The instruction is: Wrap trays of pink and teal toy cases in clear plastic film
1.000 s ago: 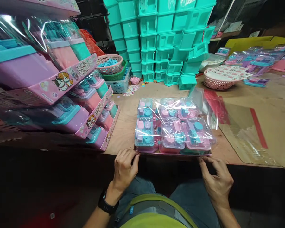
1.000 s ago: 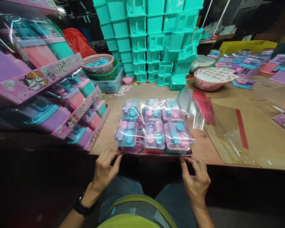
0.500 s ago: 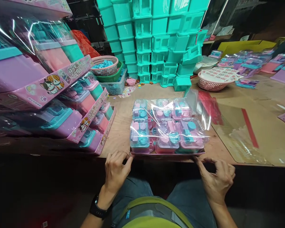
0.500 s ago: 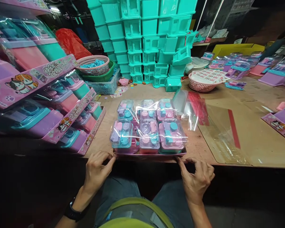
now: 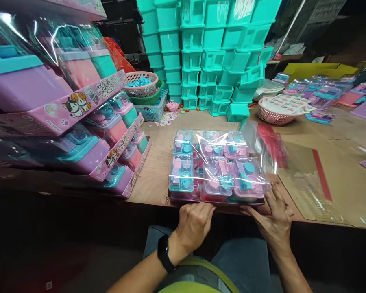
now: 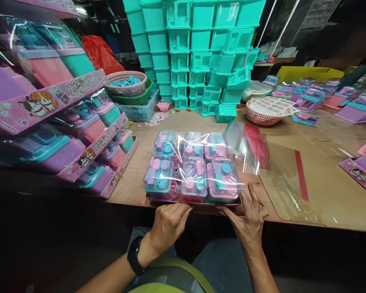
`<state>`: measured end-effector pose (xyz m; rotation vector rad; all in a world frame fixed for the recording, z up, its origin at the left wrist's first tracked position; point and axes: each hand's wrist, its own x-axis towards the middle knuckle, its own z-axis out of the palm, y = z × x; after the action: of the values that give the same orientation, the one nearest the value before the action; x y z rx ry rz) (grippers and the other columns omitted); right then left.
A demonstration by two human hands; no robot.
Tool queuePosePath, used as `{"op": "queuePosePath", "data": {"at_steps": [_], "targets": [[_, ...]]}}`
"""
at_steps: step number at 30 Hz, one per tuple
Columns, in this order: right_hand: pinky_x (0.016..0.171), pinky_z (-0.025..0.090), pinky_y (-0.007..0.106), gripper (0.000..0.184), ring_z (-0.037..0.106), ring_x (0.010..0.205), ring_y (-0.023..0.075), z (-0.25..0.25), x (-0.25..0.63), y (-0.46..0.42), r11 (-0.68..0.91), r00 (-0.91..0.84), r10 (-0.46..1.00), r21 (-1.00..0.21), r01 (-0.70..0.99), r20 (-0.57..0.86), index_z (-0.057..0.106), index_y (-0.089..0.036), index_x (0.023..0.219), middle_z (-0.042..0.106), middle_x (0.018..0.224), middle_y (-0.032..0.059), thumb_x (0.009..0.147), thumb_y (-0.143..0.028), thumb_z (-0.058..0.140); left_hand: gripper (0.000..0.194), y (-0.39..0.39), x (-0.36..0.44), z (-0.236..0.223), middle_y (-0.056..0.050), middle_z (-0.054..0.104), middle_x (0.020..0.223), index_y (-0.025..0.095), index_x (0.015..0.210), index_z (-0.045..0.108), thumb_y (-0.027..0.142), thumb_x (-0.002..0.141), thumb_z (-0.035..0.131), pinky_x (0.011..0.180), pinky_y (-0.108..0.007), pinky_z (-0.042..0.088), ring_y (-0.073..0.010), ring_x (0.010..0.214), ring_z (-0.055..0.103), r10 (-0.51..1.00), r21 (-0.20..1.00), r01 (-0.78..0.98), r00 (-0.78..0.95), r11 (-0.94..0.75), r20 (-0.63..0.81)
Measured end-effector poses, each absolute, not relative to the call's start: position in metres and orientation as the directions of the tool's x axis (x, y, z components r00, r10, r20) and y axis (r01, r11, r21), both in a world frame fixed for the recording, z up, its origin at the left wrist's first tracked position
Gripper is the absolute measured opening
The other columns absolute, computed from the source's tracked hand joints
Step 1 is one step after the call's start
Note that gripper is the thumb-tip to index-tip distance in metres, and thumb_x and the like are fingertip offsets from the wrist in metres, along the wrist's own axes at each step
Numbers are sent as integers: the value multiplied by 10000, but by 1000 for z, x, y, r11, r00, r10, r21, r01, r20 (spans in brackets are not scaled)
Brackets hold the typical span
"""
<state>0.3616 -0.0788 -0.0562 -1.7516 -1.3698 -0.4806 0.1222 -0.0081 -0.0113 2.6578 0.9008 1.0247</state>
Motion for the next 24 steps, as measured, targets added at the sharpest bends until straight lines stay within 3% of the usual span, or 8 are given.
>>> {"op": "queuePosePath", "data": {"at_steps": [6, 10, 12, 14, 16, 18, 21, 24], "targets": [[1036, 417, 635, 577, 600, 1305, 441, -57, 368, -80, -48, 311, 619, -360, 932, 721, 660, -247, 1300, 453, 1584, 245, 917, -676, 616, 209, -2, 106, -17, -8, 718, 688, 201, 768, 687, 106, 934, 603, 607, -322, 405, -195, 629, 692, 707, 356, 639, 453, -682, 542], [1048, 401, 633, 554, 588, 1323, 438, -55, 367, -83, -27, 277, 652, -343, 939, 706, 626, -267, 1367, 445, 1593, 238, 963, -643, 571, 130, 13, 83, -5, -16, 768, 709, 214, 803, 749, 145, 892, 682, 583, -309, 367, -223, 677, 739, 874, 373, 798, 373, -473, 311], [1061, 388, 653, 640, 543, 1367, 447, -48, 359, -84, -49, 283, 659, -336, 941, 697, 534, -276, 1484, 433, 1599, 241, 967, -651, 554, 125, 22, 69, 3, -33, 775, 700, 228, 845, 776, 216, 918, 674, 572, -311, 340, -246, 688, 748, 938, 331, 880, 299, -341, 173], [1102, 349, 686, 875, 408, 1467, 463, -38, 341, -82, -97, 326, 619, -343, 934, 714, 336, -244, 1620, 399, 1613, 257, 913, -672, 623, 148, 28, 56, 10, -48, 767, 684, 234, 902, 789, 262, 942, 648, 569, -312, 334, -252, 676, 739, 965, 277, 926, 234, -257, 114], [1154, 292, 705, 1135, 214, 1553, 462, -28, 314, -75, -112, 339, 567, -337, 935, 750, 112, -196, 1677, 286, 1664, 264, 840, -636, 739, 136, 31, 47, 14, -46, 747, 677, 230, 901, 777, 284, 938, 658, 592, -309, 376, -245, 686, 725, 953, 264, 921, 244, -285, 178], [1188, 217, 730, 1234, 58, 1582, 456, -21, 283, -64, -71, 274, 572, -286, 956, 773, -17, -214, 1679, 102, 1726, 215, 821, -542, 807, 161, 32, 47, 13, -54, 725, 710, 207, 897, 742, 362, 916, 706, 669, -329, 459, -263, 758, 711, 890, 263, 883, 286, -389, 355], [1175, 128, 793, 1193, -52, 1578, 464, -21, 248, -44, -14, 160, 619, -193, 981, 769, -53, -328, 1671, -104, 1743, 102, 855, -417, 813, 541, 34, 55, 4, -164, 720, 979, 140, 1109, 655, 594, 833, 758, 869, -480, 531, -364, 1002, 675, 745, 244, 859, 211, -450, 632], [1146, 93, 826, 1109, -108, 1568, 474, -27, 244, -36, -38, 174, 636, -195, 980, 752, -2, -372, 1670, -169, 1731, 75, 885, -421, 780, 899, 45, 58, -10, -289, 591, 1360, 103, 1457, 414, 630, 812, 753, 1025, -576, 498, -422, 1301, 577, 694, 299, 819, 159, -490, 702]]}}
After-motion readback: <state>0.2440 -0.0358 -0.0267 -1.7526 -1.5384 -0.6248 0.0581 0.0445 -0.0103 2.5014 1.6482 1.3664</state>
